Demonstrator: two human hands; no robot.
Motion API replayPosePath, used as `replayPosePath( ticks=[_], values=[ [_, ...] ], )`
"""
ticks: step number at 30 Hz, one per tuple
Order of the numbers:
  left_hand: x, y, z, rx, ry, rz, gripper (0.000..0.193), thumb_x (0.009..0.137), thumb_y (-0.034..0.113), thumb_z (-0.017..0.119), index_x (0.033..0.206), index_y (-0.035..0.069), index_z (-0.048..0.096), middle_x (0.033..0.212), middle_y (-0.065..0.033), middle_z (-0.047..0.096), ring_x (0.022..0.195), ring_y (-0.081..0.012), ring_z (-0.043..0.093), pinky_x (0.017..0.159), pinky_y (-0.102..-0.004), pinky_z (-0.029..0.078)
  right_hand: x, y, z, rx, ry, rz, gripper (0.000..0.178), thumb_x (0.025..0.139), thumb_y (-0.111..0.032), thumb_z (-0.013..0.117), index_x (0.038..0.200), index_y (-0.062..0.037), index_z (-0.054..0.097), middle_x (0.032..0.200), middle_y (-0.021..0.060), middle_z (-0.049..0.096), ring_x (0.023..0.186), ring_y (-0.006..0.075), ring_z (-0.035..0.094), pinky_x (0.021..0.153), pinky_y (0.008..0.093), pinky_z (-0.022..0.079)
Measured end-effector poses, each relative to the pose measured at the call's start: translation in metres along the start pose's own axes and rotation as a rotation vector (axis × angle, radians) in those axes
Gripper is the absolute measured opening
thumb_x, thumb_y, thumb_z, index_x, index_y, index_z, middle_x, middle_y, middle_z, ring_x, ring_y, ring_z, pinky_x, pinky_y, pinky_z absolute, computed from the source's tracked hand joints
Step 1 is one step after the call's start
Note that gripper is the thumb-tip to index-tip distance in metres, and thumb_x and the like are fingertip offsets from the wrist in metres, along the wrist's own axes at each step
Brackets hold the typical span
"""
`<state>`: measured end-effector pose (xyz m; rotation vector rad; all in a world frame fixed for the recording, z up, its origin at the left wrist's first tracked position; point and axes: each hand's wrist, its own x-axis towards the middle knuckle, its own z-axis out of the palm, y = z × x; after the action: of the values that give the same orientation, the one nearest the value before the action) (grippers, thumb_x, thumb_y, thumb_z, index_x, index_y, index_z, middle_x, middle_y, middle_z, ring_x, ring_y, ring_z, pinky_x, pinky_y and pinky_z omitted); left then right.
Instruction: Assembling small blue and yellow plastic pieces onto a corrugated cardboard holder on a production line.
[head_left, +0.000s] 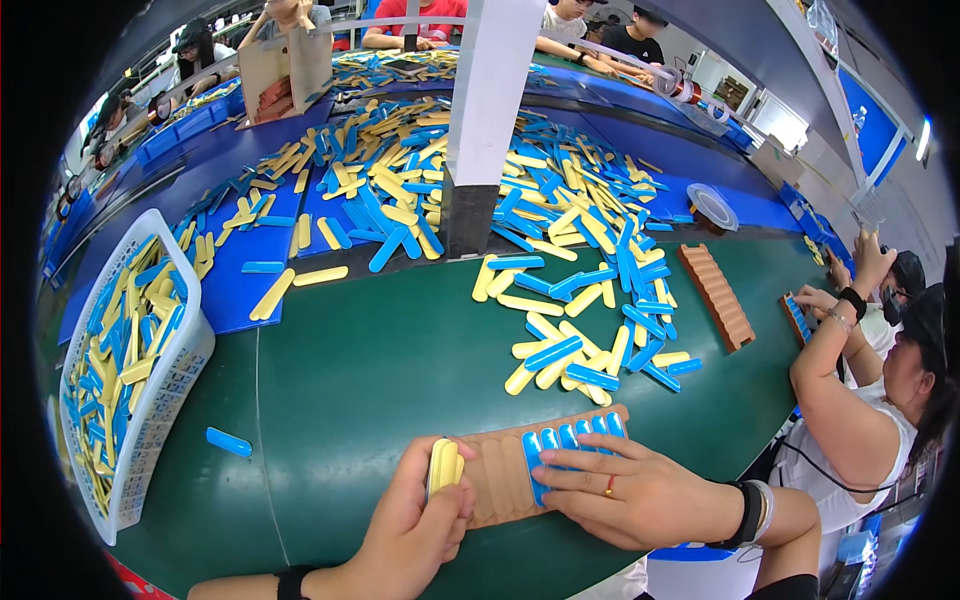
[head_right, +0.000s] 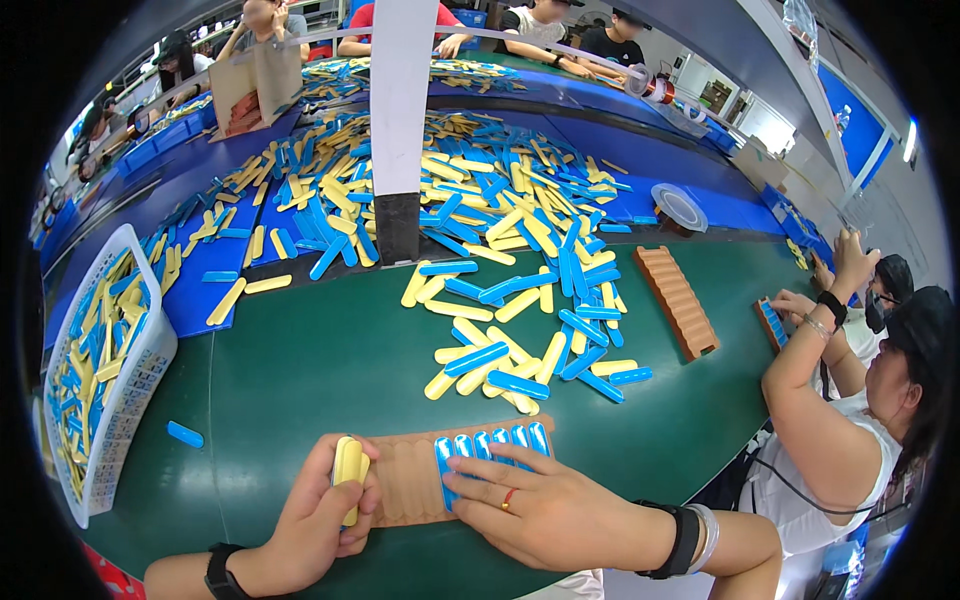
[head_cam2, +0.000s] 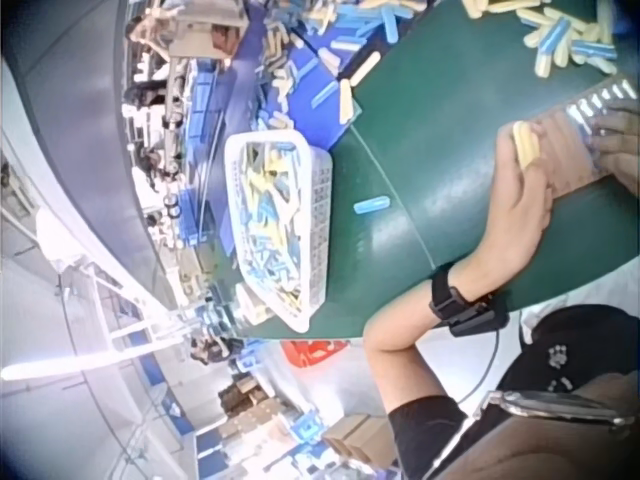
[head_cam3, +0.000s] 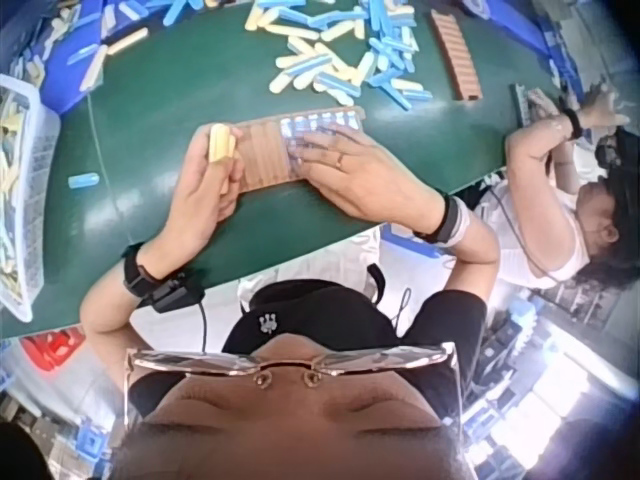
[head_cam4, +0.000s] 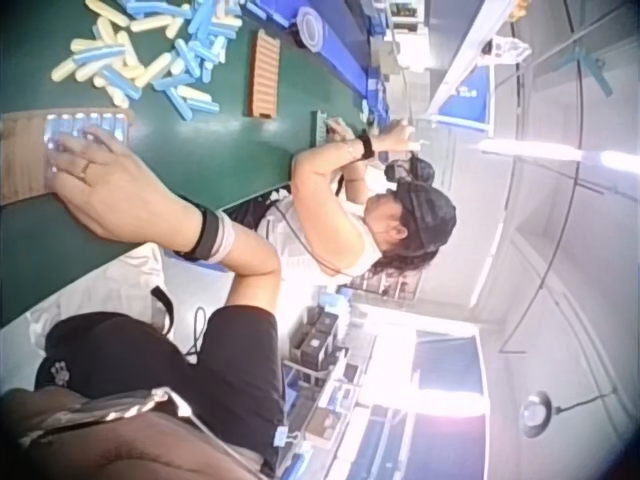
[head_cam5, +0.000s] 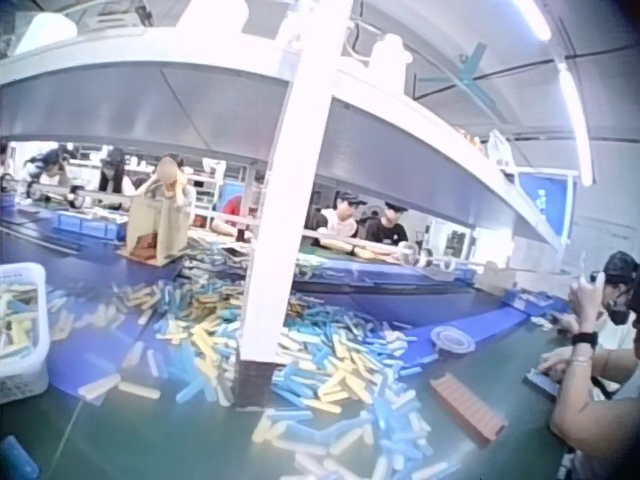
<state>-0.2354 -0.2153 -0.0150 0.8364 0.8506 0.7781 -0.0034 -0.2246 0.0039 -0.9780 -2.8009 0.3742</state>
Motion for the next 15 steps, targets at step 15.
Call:
replayPosePath(
  ticks=[15],
  values=[
    [-0.013, -0.001, 0.011, -0.008, -0.335, 0.034, 0.039, 0.094, 0.011, 0.044, 0.131, 0.008, 0.031, 0.093, -0.0025, 0.047, 0.058, -0.0053, 0.038, 0.050, -0.0175, 0.033, 0.037, -0.005, -0.004, 0.820, 0.147, 0.300, 0.035, 0.075, -0.017, 0.073, 0.106, -0.0064, 0.062, 0.087, 0.0021, 0.060, 0.072, 0.0100, 0.050, 0.064, 0.0235, 0.041]
  ],
)
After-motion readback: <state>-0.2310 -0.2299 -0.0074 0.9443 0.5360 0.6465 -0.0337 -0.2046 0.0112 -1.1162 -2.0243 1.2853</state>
